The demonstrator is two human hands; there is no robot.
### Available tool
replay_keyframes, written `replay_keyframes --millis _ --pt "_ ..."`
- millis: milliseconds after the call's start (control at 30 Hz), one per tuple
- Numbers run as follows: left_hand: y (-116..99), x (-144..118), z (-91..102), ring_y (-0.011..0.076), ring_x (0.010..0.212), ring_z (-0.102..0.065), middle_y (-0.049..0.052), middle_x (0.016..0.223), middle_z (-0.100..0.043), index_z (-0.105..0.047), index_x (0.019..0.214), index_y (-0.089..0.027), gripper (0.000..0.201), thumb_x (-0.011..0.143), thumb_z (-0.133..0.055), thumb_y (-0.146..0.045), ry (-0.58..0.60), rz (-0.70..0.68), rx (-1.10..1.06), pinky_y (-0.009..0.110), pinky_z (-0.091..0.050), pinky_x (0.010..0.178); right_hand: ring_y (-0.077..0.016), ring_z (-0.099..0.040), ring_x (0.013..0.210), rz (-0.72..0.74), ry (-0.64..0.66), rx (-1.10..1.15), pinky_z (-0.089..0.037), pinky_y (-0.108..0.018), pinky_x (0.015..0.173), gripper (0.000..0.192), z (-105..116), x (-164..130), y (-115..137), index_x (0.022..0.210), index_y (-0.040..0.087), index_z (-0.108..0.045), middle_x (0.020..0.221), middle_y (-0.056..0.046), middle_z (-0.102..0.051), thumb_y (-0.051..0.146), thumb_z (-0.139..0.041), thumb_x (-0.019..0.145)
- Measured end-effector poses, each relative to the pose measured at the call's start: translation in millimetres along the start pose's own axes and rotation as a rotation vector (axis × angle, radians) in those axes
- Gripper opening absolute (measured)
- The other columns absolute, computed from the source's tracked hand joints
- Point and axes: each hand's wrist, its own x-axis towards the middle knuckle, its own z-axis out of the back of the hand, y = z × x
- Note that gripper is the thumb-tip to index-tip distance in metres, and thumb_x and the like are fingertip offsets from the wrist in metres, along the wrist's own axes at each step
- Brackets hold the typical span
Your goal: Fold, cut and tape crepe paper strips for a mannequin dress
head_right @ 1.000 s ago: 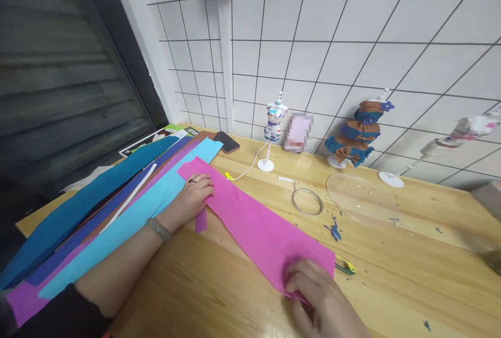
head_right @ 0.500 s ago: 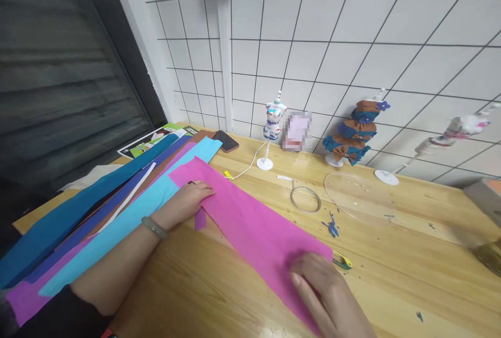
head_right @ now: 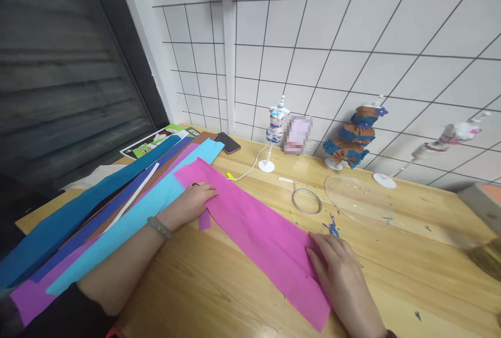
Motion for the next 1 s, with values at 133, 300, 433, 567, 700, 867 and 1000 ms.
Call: replay_keyframes --millis 133,300,433,567,700,867,1000 --pt "-1 0 -0.1 0.0215 0.101 -0.052 0.009 0.098 -0.061 -0.061 0.102 -0.019 0.038 0.074 -0.042 -0.002 -0.003 0.0 -0.005 0.035 -0.038 0.087 -0.0225 -0.059 0.087 -0.023 0.009 0.039 -0.048 -0.041 0.079 0.026 1 2 5 0.103 0.02 -0.058 0.096 -0.009 -0.063 0.037 -0.044 0.088" --pt "0 -1 0.0 0.022 0.102 -0.052 0.009 0.099 -0.061 -0.061 0.102 -0.018 0.035 0.076 -0.044 -0.004 -0.025 0.004 -0.007 0.035 -0.037 0.088 -0.0179 -0.061 0.086 -0.163 0.07 0.178 -0.049 -0.032 0.077 0.024 10 6 17 0.099 0.023 -0.056 0.097 -0.005 -0.064 0.038 -0.042 0.089" --pt "1 1 -0.7 0.0218 0.105 -0.05 0.008 0.106 -0.06 -0.059 0.105 -0.019 0.031 0.08 -0.044 -0.009 -0.048 -0.003 -0.007 0.037 -0.035 0.091 -0.0181 -0.064 0.08 -0.362 -0.001 0.274 -0.051 -0.027 0.069 0.028 18 15 26 0.096 0.023 -0.058 0.091 -0.003 -0.067 0.045 -0.043 0.085" --pt "0 1 -0.3 0.0234 0.116 -0.044 0.008 0.122 -0.054 -0.052 0.118 -0.02 0.036 0.085 -0.04 -0.013 -0.133 0.004 0.008 0.041 -0.031 0.098 -0.0185 -0.063 0.072 -0.538 -0.085 0.383 -0.05 -0.027 0.063 0.031 21 28 30 0.092 0.023 -0.059 0.079 -0.001 -0.066 0.049 -0.043 0.083" --pt "-2 -1 0.0 0.0246 0.124 -0.036 0.008 0.133 -0.046 -0.043 0.128 -0.019 0.043 0.086 -0.037 -0.013 -0.167 0.001 0.026 0.042 -0.027 0.102 -0.021 -0.063 0.072 -0.597 -0.137 0.431 -0.049 -0.031 0.062 0.033 17 39 22 0.091 0.022 -0.06 0.078 -0.003 -0.067 0.049 -0.045 0.08" --pt "-2 -1 -1.8 0.024 0.121 -0.04 0.008 0.129 -0.049 -0.047 0.123 -0.02 0.038 0.087 -0.039 -0.015 -0.11 -0.023 0.046 0.041 -0.03 0.1 -0.0252 -0.062 0.086 -0.586 -0.158 0.254 -0.049 -0.038 0.072 0.038 7 43 1 0.1 0.02 -0.06 0.092 -0.005 -0.067 0.048 -0.042 0.081" --pt "-2 0 0.5 0.0235 0.116 -0.044 0.007 0.12 -0.055 -0.057 0.108 -0.02 0.027 0.086 -0.042 -0.016 -0.087 -0.053 0.053 0.041 -0.032 0.099 -0.0291 -0.058 0.097 -0.327 -0.233 0.021 -0.047 -0.044 0.082 0.045 12 41 2 0.111 0.015 -0.055 0.103 -0.013 -0.063 0.047 -0.044 0.081"
